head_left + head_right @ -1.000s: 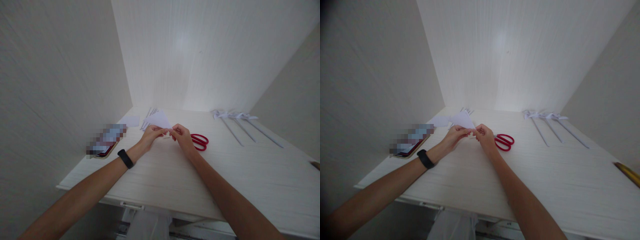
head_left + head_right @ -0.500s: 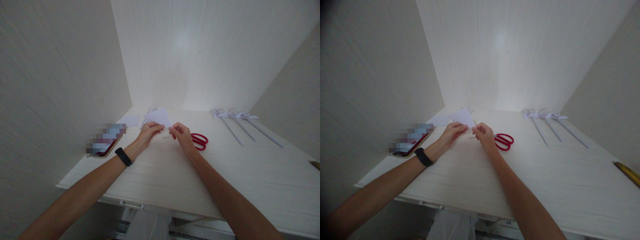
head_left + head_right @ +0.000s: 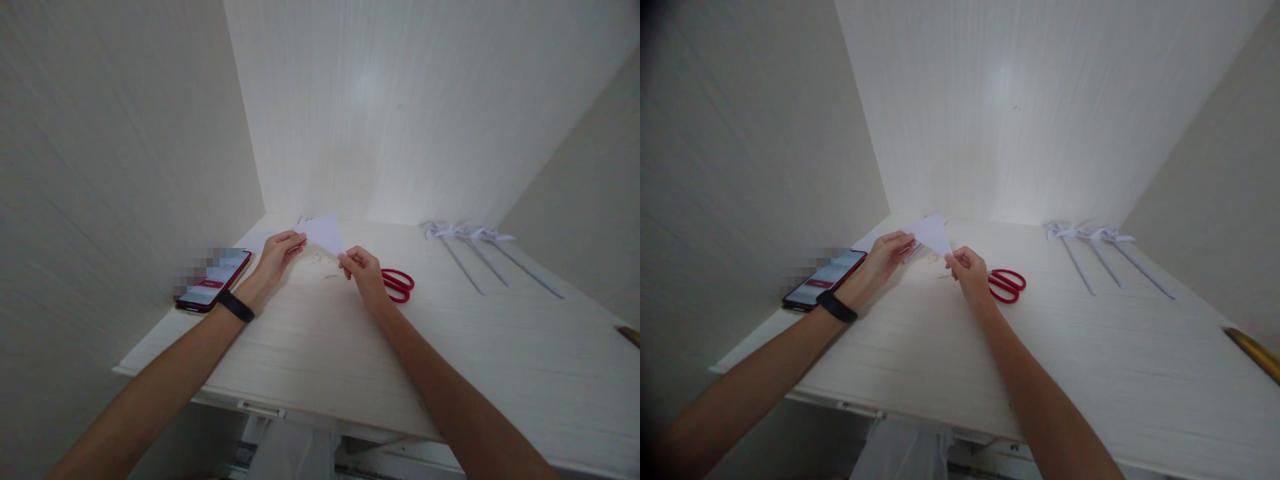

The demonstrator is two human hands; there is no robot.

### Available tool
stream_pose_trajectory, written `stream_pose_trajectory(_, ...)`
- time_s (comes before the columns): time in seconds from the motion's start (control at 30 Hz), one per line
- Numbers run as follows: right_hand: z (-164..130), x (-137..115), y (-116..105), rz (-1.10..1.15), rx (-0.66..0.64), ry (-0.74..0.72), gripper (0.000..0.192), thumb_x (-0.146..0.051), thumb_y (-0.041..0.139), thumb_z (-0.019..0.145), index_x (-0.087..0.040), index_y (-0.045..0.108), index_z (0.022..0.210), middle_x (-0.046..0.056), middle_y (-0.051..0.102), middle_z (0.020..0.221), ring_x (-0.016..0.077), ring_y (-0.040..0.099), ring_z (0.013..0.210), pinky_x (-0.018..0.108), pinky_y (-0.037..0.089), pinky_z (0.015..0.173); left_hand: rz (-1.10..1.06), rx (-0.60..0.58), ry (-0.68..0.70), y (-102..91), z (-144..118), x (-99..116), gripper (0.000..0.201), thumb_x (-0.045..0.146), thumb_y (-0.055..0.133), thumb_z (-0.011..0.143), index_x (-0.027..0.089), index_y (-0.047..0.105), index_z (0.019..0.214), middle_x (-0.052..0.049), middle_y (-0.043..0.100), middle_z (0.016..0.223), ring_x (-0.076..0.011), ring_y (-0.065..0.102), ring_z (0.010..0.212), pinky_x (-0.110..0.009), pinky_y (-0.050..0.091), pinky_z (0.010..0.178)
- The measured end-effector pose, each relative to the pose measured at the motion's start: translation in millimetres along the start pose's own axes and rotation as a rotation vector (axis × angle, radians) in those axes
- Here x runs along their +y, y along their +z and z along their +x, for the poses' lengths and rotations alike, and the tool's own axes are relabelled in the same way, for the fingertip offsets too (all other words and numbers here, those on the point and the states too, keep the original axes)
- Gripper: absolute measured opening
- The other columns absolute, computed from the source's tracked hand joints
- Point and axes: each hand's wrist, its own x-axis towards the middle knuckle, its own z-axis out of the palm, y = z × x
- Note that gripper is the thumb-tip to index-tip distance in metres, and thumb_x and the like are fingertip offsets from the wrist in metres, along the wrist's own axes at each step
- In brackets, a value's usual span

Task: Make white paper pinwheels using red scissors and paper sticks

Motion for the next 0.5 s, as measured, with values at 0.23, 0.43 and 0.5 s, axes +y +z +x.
stream_pose_trajectory(0.23,-2,-2,3,-0.019,0.012,0.001,0.022,-0.036,0.067,0.073,-0.019,0.054,0.065,-0.004,0.056,0.058,0.0072,0.043,0.047,0.022,0.032,0.047,-0.109,0.036,0.022,-7.7,6,0,0.016,0.017,0.081,0.057,0.013,0.068,0.065,-0.001,0.066,0.073,-0.0092,0.06,0.07,-0.018,0.047,0.067)
stream_pose_trajectory(0.43,0,3,0,-0.012,0.052,-0.019,0.023,-0.036,0.066,0.073,-0.02,0.053,0.064,-0.005,0.054,0.057,0.0071,0.041,0.047,0.023,0.031,0.047,-0.287,0.268,-0.015,-19.6,16,7,0.007,0.009,0.069,0.069,0.014,0.065,0.066,0.001,0.062,0.066,-0.0056,0.057,0.061,-0.016,0.045,0.061)
stream_pose_trajectory(0.5,2,6,-3,0.015,0.103,-0.025,0.023,-0.037,0.066,0.073,-0.02,0.053,0.063,-0.006,0.05,0.053,0.0072,0.039,0.046,0.023,0.029,0.047,-0.262,0.326,0.012,-22.5,17,6,0.006,0.011,0.068,0.072,0.014,0.065,0.067,0.001,0.062,0.066,-0.0054,0.056,0.061,-0.016,0.045,0.061)
